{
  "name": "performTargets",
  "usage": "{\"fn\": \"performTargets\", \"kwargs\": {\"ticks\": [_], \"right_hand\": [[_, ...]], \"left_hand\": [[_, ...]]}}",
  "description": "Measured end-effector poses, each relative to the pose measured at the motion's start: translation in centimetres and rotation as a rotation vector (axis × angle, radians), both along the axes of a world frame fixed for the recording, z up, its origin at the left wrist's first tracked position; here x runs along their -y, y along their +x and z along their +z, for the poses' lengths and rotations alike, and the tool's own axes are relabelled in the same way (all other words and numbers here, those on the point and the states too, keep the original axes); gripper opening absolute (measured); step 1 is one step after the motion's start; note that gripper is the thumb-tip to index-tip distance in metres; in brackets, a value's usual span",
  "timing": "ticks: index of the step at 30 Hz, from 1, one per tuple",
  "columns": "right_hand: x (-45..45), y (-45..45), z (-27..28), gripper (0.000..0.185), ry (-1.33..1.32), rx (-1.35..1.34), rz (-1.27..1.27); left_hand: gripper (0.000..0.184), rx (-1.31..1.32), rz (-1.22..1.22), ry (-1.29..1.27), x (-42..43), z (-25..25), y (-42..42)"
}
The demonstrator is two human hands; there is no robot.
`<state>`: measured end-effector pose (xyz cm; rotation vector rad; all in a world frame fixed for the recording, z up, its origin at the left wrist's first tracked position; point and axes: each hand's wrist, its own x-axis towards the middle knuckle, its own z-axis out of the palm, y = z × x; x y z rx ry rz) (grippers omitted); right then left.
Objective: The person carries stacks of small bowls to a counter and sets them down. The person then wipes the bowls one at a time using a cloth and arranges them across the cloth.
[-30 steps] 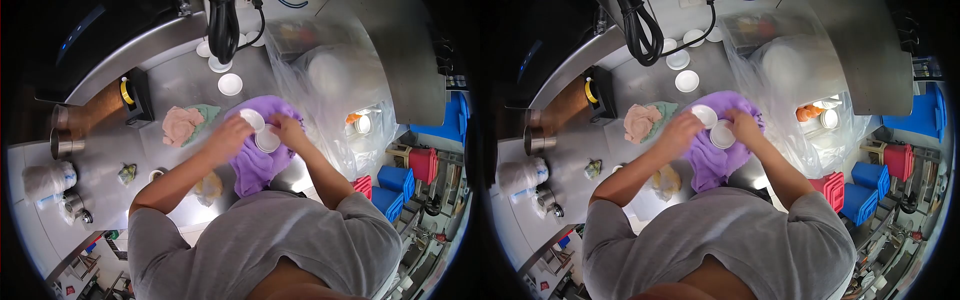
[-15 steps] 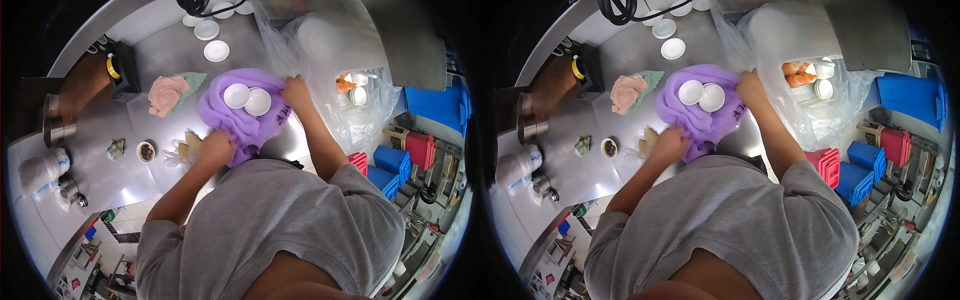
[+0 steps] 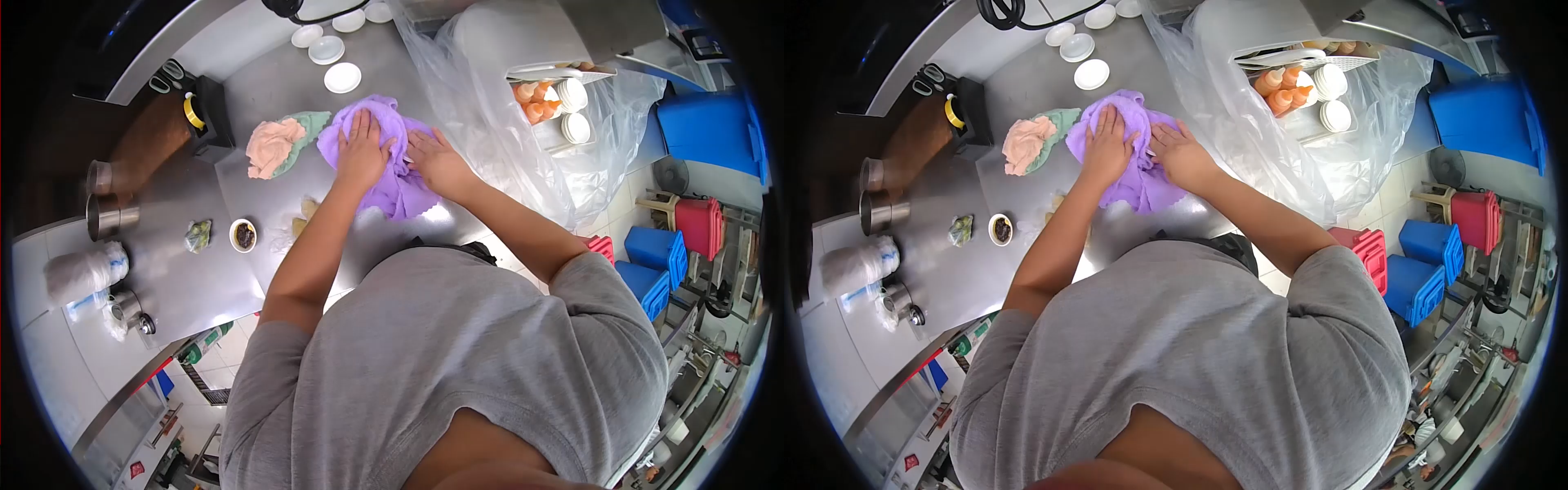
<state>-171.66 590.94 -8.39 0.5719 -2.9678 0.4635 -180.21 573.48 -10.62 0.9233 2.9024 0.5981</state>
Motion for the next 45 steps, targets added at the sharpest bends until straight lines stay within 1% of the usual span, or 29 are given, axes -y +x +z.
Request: {"fn": "performTargets", "kwargs": {"ticks": [1,2,4,5,7,8,10,11,13,14,15,16,17,19,20,22,23,25,26,28,29,31,32,34,35,37,40,43,45], "right_hand": [[-0.4,-0.6,0.3,0.034,-0.032,-0.020,0.005],[-0.5,-0.4,0.5,0.032,-0.020,0.063,0.002],[-1.4,-1.1,1.2,0.028,0.019,0.210,0.002],[-1.7,-1.5,0.8,0.027,-0.010,0.172,-0.027],[-1.2,-1.0,-0.8,0.026,-0.076,0.114,-0.084],[-0.8,-0.6,1.1,0.026,-0.104,0.149,-0.090],[-0.8,-0.3,5.0,0.028,-0.153,0.214,-0.096],[-1.3,-0.2,3.7,0.029,-0.118,0.040,-0.077],[-1.8,-0.2,0.0,0.030,-0.030,-0.222,-0.020],[-2.0,-0.4,-0.7,0.030,0.027,-0.316,0.009],[-2.3,-1.0,-1.3,0.029,0.114,-0.327,0.060],[-2.5,-1.4,-1.6,0.028,0.199,-0.341,0.114],[-2.5,-1.6,-1.5,0.027,0.180,-0.271,0.139],[-2.2,-1.5,-1.2,0.025,0.141,-0.133,0.186],[-2.4,-2.1,-0.8,0.019,0.065,-0.118,0.176],[-2.7,-2.2,-0.4,0.011,-0.088,-0.070,0.143],[-2.8,-2.5,-0.8,0.014,-0.118,-0.060,0.149],[-3.1,-3.5,-0.5,0.018,-0.168,-0.047,0.163],[-3.3,-3.4,-0.2,0.021,-0.273,0.000,0.144],[-4.0,-3.9,0.9,0.028,-0.485,0.082,0.106],[-4.5,-4.3,0.5,0.030,-0.522,0.097,-0.022],[-5.3,-5.0,-0.8,0.035,-0.596,0.138,-0.288],[-5.4,-5.3,-1.4,0.033,-0.669,0.186,-0.469],[-5.8,-5.2,-2.5,0.032,-0.802,0.285,-0.842],[-5.4,-3.7,-0.9,0.032,-0.809,0.180,-0.751],[-4.2,-0.9,2.8,0.034,-0.816,-0.039,-0.547],[-3.7,0.4,3.4,0.025,-0.157,-0.440,0.067],[-4.3,-0.4,1.4,0.017,0.034,-0.169,0.077],[-4.7,-1.2,2.0,0.009,-0.265,-0.074,-0.027]], "left_hand": [[0.052,-0.051,-0.002,-0.025,-0.3,-0.4,-0.1],[0.052,-0.094,-0.007,-0.054,-0.1,-0.8,0.4],[0.045,-0.078,-0.128,-0.168,0.9,-0.7,1.8],[0.042,-0.068,-0.183,-0.225,1.2,-0.3,2.2],[0.039,0.111,-0.190,-0.328,0.7,1.3,2.2],[0.037,0.200,-0.193,-0.377,0.3,2.2,2.2],[0.037,0.253,-0.166,-0.289,0.9,2.8,2.1],[0.037,0.277,-0.148,-0.240,0.8,3.1,1.9],[0.027,-0.343,-0.042,-0.060,0.4,0.9,2.4],[0.024,-0.496,-0.021,-0.026,0.2,0.0,2.8],[0.021,-0.647,0.012,0.007,0.0,-0.9,3.2],[0.021,-0.648,0.010,-0.017,-0.1,-1.5,3.1],[0.020,-0.653,0.004,-0.045,-0.1,-1.6,2.9],[0.024,-0.417,-0.039,-0.185,-0.1,-1.6,3.1],[0.027,-0.313,-0.058,-0.248,-0.1,-1.1,2.5],[0.028,-0.041,0.025,-0.288,-0.7,0.9,1.9],[0.029,0.104,0.060,-0.307,-0.8,1.9,2.4],[0.029,0.013,0.044,-0.214,0.0,2.0,3.6],[0.029,-0.040,0.041,-0.162,0.2,2.2,3.9],[0.029,-0.363,0.035,-0.067,0.5,1.4,4.5],[0.029,-0.520,0.028,-0.022,0.9,0.5,4.6],[0.028,-0.645,0.036,-0.026,1.6,-2.7,3.8],[0.028,-0.698,0.040,-0.025,1.5,-3.1,3.8],[0.026,-0.464,0.042,-0.132,1.2,-2.8,3.3],[0.026,-0.345,0.044,-0.184,1.0,-2.3,3.2],[0.025,-0.261,0.041,-0.092,0.9,-1.3,2.5],[0.028,-0.153,0.015,-0.007,1.4,0.5,2.8],[0.033,-0.113,0.017,0.078,2.2,2.0,4.0],[0.036,-0.143,0.045,0.111,3.0,3.7,5.1]]}}
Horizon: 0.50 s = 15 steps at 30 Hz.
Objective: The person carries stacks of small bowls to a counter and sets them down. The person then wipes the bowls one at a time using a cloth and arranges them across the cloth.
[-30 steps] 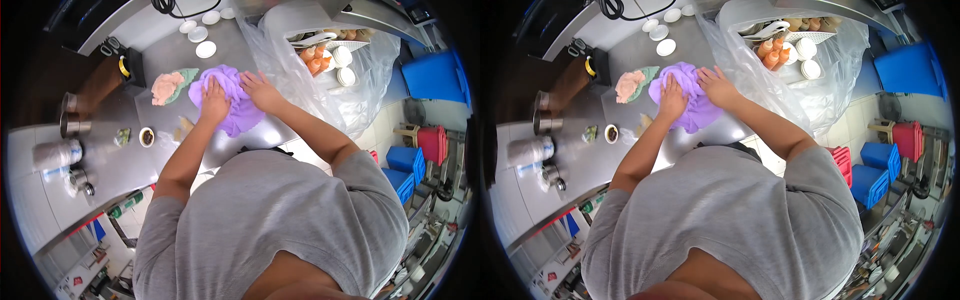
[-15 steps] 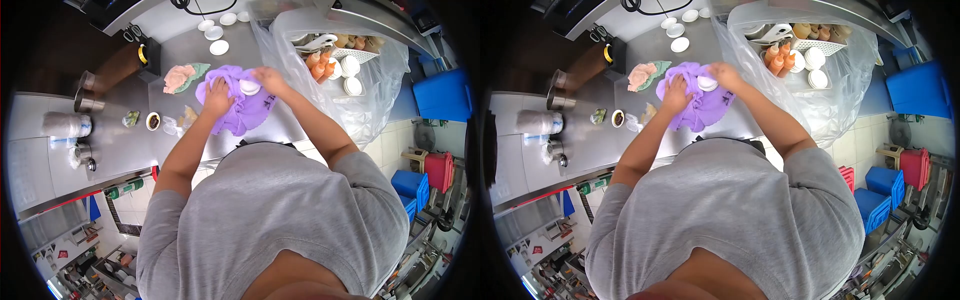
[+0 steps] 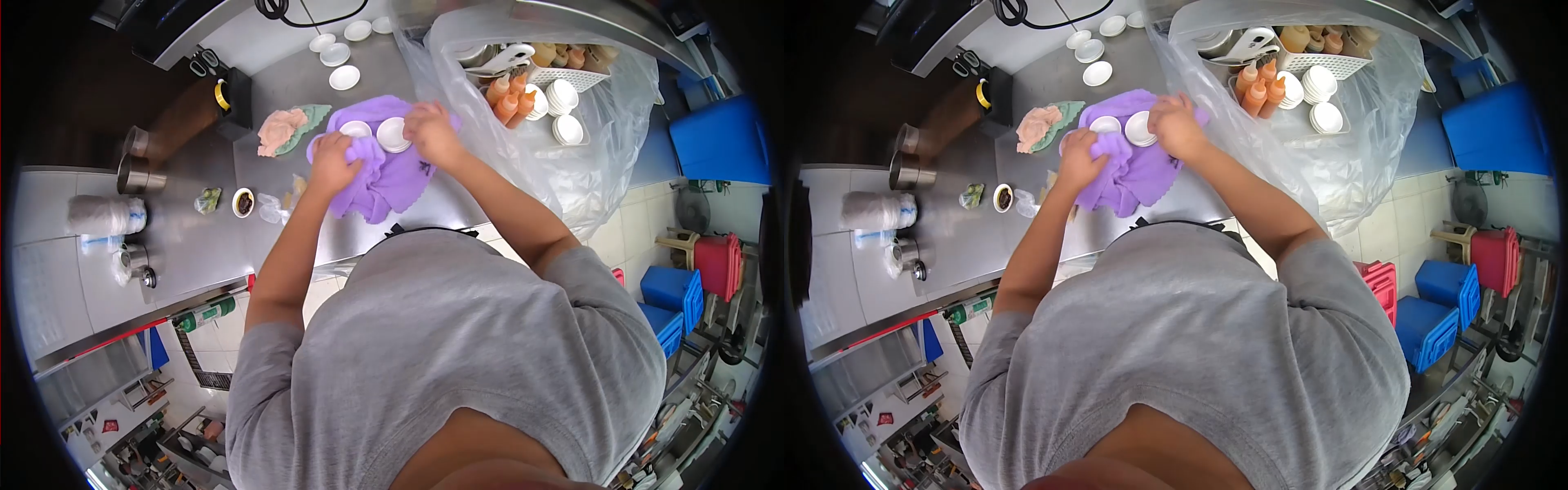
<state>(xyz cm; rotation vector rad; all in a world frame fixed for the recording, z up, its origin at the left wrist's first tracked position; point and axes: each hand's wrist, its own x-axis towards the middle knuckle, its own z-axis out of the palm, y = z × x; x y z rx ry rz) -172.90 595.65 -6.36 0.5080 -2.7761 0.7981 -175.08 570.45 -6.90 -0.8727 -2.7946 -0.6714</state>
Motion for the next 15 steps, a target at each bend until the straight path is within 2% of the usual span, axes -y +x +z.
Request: {"fn": "performTargets", "kwargs": {"ticks": [1,2,4,5,7,8,11,13,14,15], "right_hand": [[0.0,-0.4,0.3,0.005,-0.154,0.055,-0.034],[0.1,-0.7,0.5,0.008,-0.115,-0.008,0.017],[0.6,-0.5,0.5,0.012,-0.041,-0.122,0.113],[0.9,-0.5,0.1,0.013,0.129,-0.102,0.132],[1.6,-0.9,-0.6,0.014,0.471,-0.074,0.170],[1.7,-1.3,-0.6,0.015,0.415,0.021,0.166],[1.4,-1.9,0.1,0.016,0.245,0.265,0.144],[0.8,-2.1,0.8,0.017,0.106,0.366,0.091],[1.0,-1.8,0.8,0.016,0.178,0.283,0.106],[1.2,-1.6,0.8,0.016,0.248,0.196,0.119]], "left_hand": [[0.037,-0.027,0.020,-0.001,0.6,1.4,1.1],[0.039,-0.052,0.039,-0.005,1.1,2.2,2.0],[0.040,-0.017,0.188,-0.139,1.7,0.9,3.9],[0.041,-0.005,0.264,-0.204,1.8,-0.1,4.4],[0.042,-0.022,0.291,-0.144,1.7,-1.3,4.9],[0.043,-0.030,0.307,-0.112,1.7,-1.6,4.9],[0.041,-0.069,0.355,0.224,1.4,-0.5,5.2],[0.041,0.027,0.500,0.431,2.1,-0.7,5.3],[0.040,0.073,0.567,0.535,2.6,-0.6,5.3],[0.040,0.098,0.593,0.517,3.2,-0.4,5.3]]}}
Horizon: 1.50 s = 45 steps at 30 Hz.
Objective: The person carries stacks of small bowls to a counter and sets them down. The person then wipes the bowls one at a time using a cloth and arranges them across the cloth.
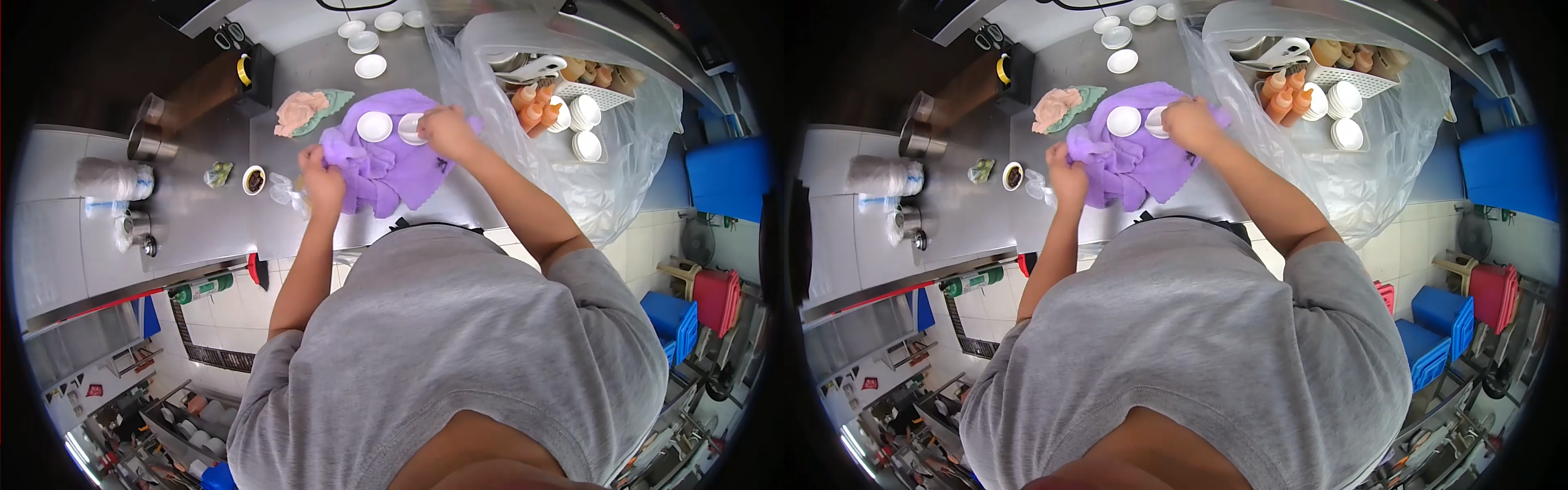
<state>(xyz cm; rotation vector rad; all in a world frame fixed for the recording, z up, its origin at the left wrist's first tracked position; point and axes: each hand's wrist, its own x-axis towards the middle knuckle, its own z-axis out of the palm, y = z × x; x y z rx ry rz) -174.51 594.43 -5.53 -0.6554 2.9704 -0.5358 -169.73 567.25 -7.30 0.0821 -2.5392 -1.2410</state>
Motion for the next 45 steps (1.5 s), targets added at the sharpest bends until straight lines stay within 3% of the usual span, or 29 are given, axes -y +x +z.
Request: {"fn": "performTargets", "kwargs": {"ticks": [2,5,8,11,12,16,19,22,27,29,34,37,39,40,41,43,45], "right_hand": [[0.0,0.1,-0.3,0.016,0.142,-0.147,0.060],[-0.5,-1.1,-2.8,0.018,0.293,-0.270,0.078],[-0.6,-2.3,-2.7,0.023,0.212,-0.283,-0.006],[1.0,0.1,-0.7,0.030,0.032,-0.308,-0.001],[1.7,1.0,-0.8,0.033,-0.029,-0.336,0.016],[3.6,2.6,-1.5,0.043,-0.147,-0.414,0.027],[4.6,2.9,-1.2,0.042,-0.219,-0.365,0.025],[5.0,3.0,-1.0,0.038,-0.261,-0.285,0.074],[5.2,4.1,1.4,0.034,-0.444,-0.226,0.040],[5.2,4.5,1.6,0.034,-0.460,-0.202,0.000],[6.2,4.6,0.9,0.032,-0.439,-0.167,-0.181],[8.4,3.5,0.5,0.032,-0.330,-0.262,-0.157],[10.5,2.1,-0.9,0.028,-0.113,-0.353,-0.208],[11.5,1.4,-1.6,0.026,0.015,-0.292,-0.212],[12.5,0.7,-2.4,0.025,0.138,-0.232,-0.215],[13.1,1.0,-3.5,0.021,0.260,-0.191,-0.216],[13.1,1.9,-4.4,0.017,0.268,-0.236,-0.215]], "left_hand": [[0.041,0.070,0.029,-0.020,0.9,1.3,0.3],[0.042,0.455,-0.191,-0.109,1.6,1.7,1.2],[0.046,0.186,-0.454,0.099,-0.7,3.1,5.1],[0.047,-0.118,-0.281,-0.349,0.8,1.1,8.9],[0.049,-0.099,-0.251,-0.465,1.8,0.2,9.7],[0.054,-0.106,0.198,-0.345,3.9,-1.9,9.1],[0.049,0.161,0.285,-0.207,4.9,-2.2,6.0],[0.038,0.227,0.182,-0.198,6.9,-1.7,4.0],[0.026,-0.032,0.326,-0.034,12.9,3.3,1.1],[0.028,0.107,0.475,-0.179,15.7,9.3,1.3],[0.045,-0.058,0.554,-0.432,28.0,4.5,-1.1],[0.051,-0.176,0.526,-0.740,22.2,5.9,-1.9],[0.065,-0.073,0.052,-0.239,17.1,3.0,-3.4],[0.066,0.231,-0.006,-0.030,12.5,3.2,-2.7],[0.062,0.478,-0.098,0.007,8.9,2.3,-2.2],[0.056,0.638,-0.446,0.293,5.3,-1.2,-1.5],[0.051,0.715,-0.506,0.280,7.1,-1.9,-4.6]]}}
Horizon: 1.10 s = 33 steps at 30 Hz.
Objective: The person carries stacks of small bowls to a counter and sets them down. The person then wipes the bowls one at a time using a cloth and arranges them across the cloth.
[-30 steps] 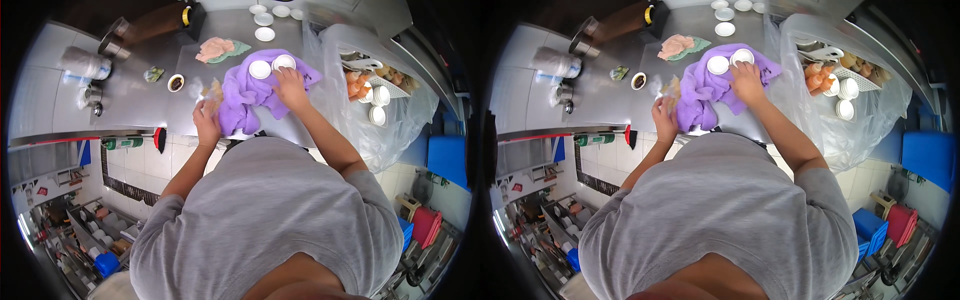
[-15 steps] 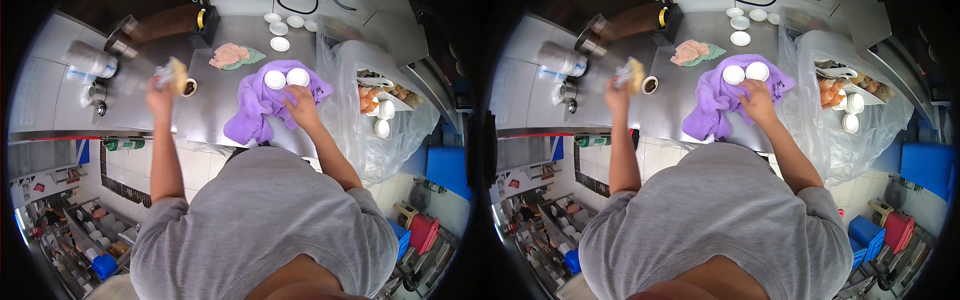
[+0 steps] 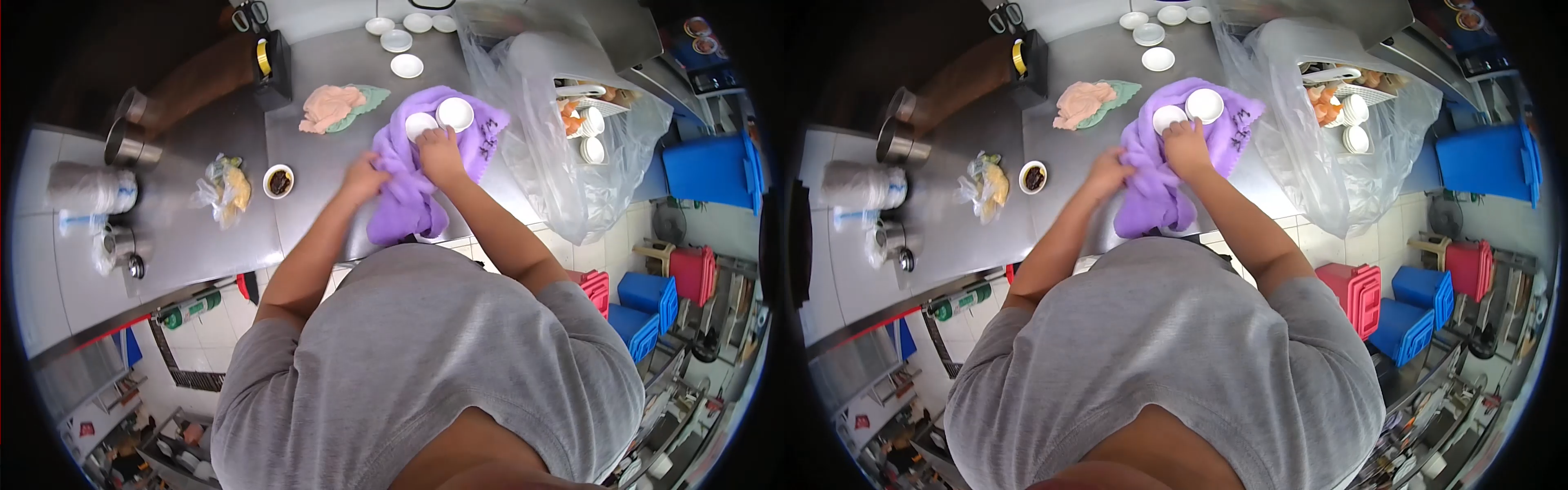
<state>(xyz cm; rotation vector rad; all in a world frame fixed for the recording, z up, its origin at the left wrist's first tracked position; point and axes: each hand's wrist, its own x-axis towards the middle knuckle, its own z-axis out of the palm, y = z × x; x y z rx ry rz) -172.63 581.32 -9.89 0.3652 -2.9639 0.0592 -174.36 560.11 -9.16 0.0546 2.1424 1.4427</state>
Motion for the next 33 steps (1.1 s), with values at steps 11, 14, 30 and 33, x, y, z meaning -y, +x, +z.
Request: {"fn": "performTargets", "kwargs": {"ticks": [11,14,30,33], "right_hand": [[-1.0,2.5,2.3,0.026,-0.225,-0.243,-0.158],[-0.6,0.8,1.2,0.024,-0.130,-0.265,-0.179],[4.0,4.4,5.7,0.020,-0.305,-0.308,-0.002],[4.2,4.6,5.2,0.019,-0.295,-0.274,0.026]], "left_hand": [[0.045,-0.767,-0.329,-0.305,1.2,0.9,-0.8],[0.044,-0.269,-0.321,0.006,-2.2,-1.3,3.4],[0.095,-0.384,0.119,-0.786,17.9,0.1,-5.4],[0.097,-0.396,0.287,-0.860,19.7,-1.4,-10.3]]}}
